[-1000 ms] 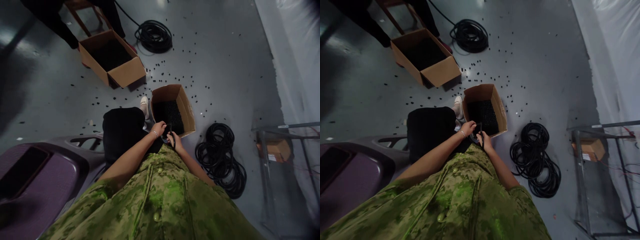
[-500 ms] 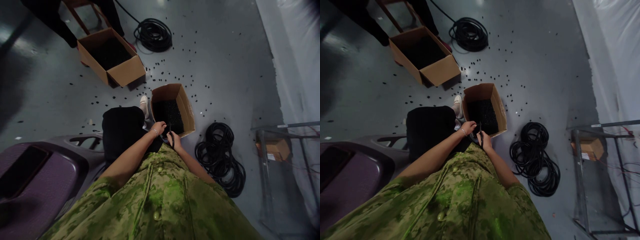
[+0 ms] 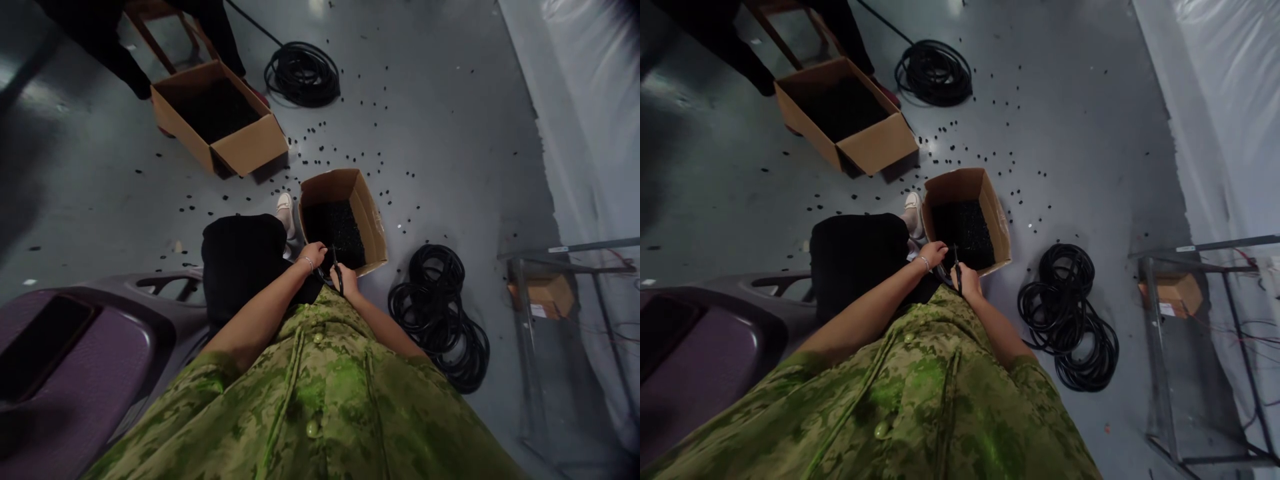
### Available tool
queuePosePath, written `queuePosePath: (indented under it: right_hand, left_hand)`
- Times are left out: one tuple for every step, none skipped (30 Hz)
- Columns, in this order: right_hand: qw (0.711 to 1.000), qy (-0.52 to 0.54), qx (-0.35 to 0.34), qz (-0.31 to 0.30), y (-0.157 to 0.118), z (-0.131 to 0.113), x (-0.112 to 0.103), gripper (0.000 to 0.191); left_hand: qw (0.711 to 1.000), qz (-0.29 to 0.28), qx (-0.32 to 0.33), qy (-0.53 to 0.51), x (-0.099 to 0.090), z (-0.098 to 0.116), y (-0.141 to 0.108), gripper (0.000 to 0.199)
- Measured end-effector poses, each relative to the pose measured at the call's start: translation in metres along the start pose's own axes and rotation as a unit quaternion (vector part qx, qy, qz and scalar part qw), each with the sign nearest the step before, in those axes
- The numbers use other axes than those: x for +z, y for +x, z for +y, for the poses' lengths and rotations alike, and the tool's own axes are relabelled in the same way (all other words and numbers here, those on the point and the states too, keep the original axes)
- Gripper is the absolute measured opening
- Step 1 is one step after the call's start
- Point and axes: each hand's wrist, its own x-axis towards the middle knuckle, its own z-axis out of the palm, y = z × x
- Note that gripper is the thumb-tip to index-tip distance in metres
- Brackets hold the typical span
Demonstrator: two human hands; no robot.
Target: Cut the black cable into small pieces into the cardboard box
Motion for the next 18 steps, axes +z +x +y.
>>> queuePosePath:
  right_hand:
    - [1.000, 0.003, 0.002, -0.001, 0.000, 0.000, -0.001, 0.024]
    - [1.000, 0.006, 0.006, -0.003, 0.000, -0.001, -0.001, 0.023]
    - [1.000, 0.012, 0.011, -0.005, 0.000, -0.001, -0.002, 0.022]
    - [1.000, 0.021, 0.017, -0.003, 0.000, -0.002, -0.002, 0.020]
    - [0.999, 0.033, 0.025, 0.001, 0.001, -0.002, -0.003, 0.018]
    - [0.998, 0.047, 0.032, 0.008, 0.001, -0.003, -0.003, 0.016]
    - [0.997, 0.064, 0.038, 0.015, 0.001, -0.004, -0.003, 0.015]
    - [0.996, 0.082, 0.041, 0.020, 0.000, -0.004, -0.003, 0.014]
    - [0.994, 0.102, 0.042, 0.022, -0.001, -0.005, -0.004, 0.015]
    - [0.991, 0.127, 0.044, 0.017, -0.002, -0.005, -0.005, 0.017]
    - [0.986, 0.158, 0.049, 0.007, -0.004, -0.006, -0.007, 0.021]
    - [0.978, 0.199, 0.057, -0.003, -0.006, -0.005, -0.010, 0.026]
    - [0.967, 0.245, 0.070, -0.010, -0.009, -0.004, -0.015, 0.032]
    - [0.953, 0.291, 0.086, -0.009, -0.011, -0.003, -0.021, 0.038]
    - [0.938, 0.332, 0.102, 0.000, -0.013, -0.001, -0.028, 0.043]
    - [0.924, 0.364, 0.114, 0.014, -0.014, 0.000, -0.035, 0.046]
    - [0.914, 0.386, 0.120, 0.032, -0.015, 0.002, -0.042, 0.048]
    - [0.907, 0.401, 0.121, 0.048, -0.016, 0.004, -0.048, 0.048]
  left_hand:
    - [1.000, 0.002, -0.001, -0.001, 0.000, 0.000, 0.000, 0.024]
    - [1.000, 0.004, -0.003, -0.004, 0.000, 0.000, 0.000, 0.024]
    - [1.000, 0.005, -0.004, -0.008, 0.000, 0.000, 0.000, 0.023]
    - [1.000, 0.005, -0.005, -0.011, 0.000, 0.000, 0.000, 0.023]
    - [1.000, 0.004, -0.006, -0.014, 0.000, 0.000, -0.001, 0.023]
    - [1.000, 0.003, -0.007, -0.015, -0.001, 0.000, -0.001, 0.023]
    - [1.000, 0.003, -0.008, -0.017, -0.001, 0.000, -0.001, 0.023]
    - [1.000, 0.003, -0.009, -0.018, -0.001, 0.000, -0.001, 0.022]
    - [1.000, 0.005, -0.009, -0.020, -0.001, 0.000, -0.001, 0.022]
    - [1.000, 0.009, -0.010, -0.022, -0.001, -0.001, 0.000, 0.021]
    - [1.000, 0.014, -0.012, -0.026, 0.000, -0.001, 0.000, 0.021]
    - [0.999, 0.018, -0.014, -0.030, 0.000, -0.002, 0.000, 0.021]
    - [0.999, 0.021, -0.015, -0.036, 0.001, -0.002, 0.000, 0.021]
    - [0.999, 0.021, -0.018, -0.044, 0.002, -0.003, 0.000, 0.022]
    - [0.998, 0.021, -0.020, -0.054, 0.003, -0.003, 0.000, 0.022]
    - [0.997, 0.018, -0.023, -0.064, 0.004, -0.004, 0.000, 0.023]
    - [0.997, 0.016, -0.026, -0.074, 0.005, -0.004, 0.001, 0.023]
    - [0.996, 0.014, -0.028, -0.081, 0.006, -0.004, 0.001, 0.023]
